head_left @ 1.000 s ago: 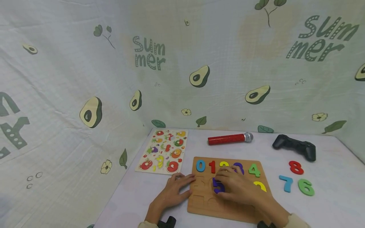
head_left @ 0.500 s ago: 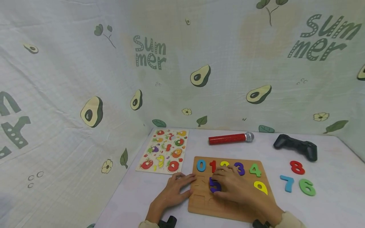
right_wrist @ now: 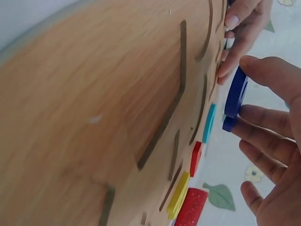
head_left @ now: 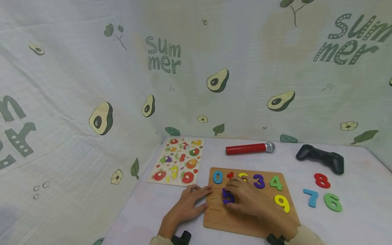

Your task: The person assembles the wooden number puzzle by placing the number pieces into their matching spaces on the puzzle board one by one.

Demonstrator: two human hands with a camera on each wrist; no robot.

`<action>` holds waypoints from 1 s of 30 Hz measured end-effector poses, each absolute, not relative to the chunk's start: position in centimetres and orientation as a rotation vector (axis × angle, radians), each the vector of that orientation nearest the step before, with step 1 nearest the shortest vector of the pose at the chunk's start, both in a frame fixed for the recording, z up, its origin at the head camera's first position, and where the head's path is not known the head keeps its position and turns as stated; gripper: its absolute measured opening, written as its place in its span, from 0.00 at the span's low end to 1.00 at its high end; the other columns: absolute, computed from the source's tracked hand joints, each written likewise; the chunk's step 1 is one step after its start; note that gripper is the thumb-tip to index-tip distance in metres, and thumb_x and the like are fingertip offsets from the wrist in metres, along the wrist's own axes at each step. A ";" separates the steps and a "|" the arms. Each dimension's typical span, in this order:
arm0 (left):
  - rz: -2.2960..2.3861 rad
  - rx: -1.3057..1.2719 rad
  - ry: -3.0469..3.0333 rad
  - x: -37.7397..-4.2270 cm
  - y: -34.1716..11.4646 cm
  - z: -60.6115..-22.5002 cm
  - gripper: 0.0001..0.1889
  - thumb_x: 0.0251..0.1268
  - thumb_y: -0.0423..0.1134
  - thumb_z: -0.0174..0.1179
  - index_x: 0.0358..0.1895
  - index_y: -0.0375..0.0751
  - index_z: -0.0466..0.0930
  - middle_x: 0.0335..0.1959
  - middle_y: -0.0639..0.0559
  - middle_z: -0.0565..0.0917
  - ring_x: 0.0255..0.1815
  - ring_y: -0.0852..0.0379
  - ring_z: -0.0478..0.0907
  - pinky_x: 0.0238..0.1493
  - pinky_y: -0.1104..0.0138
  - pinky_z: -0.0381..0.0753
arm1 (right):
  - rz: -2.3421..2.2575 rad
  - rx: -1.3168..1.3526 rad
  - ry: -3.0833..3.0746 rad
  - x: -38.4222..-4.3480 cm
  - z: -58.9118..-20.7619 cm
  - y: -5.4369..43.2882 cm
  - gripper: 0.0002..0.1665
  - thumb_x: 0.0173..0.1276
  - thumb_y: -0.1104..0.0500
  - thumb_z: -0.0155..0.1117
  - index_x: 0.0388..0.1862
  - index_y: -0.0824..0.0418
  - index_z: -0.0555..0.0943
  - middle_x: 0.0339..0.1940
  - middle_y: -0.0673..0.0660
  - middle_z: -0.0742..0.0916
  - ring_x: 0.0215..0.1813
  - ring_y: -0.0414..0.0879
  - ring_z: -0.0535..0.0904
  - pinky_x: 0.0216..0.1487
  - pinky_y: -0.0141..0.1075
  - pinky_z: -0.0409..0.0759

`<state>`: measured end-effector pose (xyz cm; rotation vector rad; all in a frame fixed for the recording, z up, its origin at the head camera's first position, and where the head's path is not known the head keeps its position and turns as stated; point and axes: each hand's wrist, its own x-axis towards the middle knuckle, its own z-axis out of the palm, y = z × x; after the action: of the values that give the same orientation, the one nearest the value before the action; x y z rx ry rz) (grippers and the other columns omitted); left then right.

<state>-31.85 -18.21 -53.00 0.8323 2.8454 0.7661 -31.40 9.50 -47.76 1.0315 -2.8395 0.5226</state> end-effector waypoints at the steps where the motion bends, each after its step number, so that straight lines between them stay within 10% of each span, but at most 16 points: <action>1: 0.763 0.833 2.846 -31.9 -18.2 -53.0 0.27 0.74 0.59 0.52 0.74 0.67 0.67 0.75 0.69 0.64 0.68 0.53 0.59 0.62 0.45 0.61 | 0.514 1.030 -2.838 -31.5 -47.7 9.3 0.29 0.63 0.38 0.70 0.57 0.53 0.84 0.58 0.50 0.82 0.67 0.53 0.70 0.67 0.64 0.57; 30: 0.769 0.867 2.858 -31.9 -18.2 -53.0 0.28 0.74 0.56 0.54 0.75 0.66 0.66 0.74 0.69 0.65 0.67 0.56 0.60 0.62 0.48 0.61 | 0.499 1.131 -2.785 -33.1 -49.1 6.2 0.28 0.62 0.43 0.74 0.55 0.58 0.85 0.54 0.52 0.84 0.63 0.52 0.71 0.66 0.63 0.58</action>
<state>-31.92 -18.17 -53.04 0.8671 2.8582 0.7690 -33.14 6.22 -49.12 1.1308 -2.7854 0.4988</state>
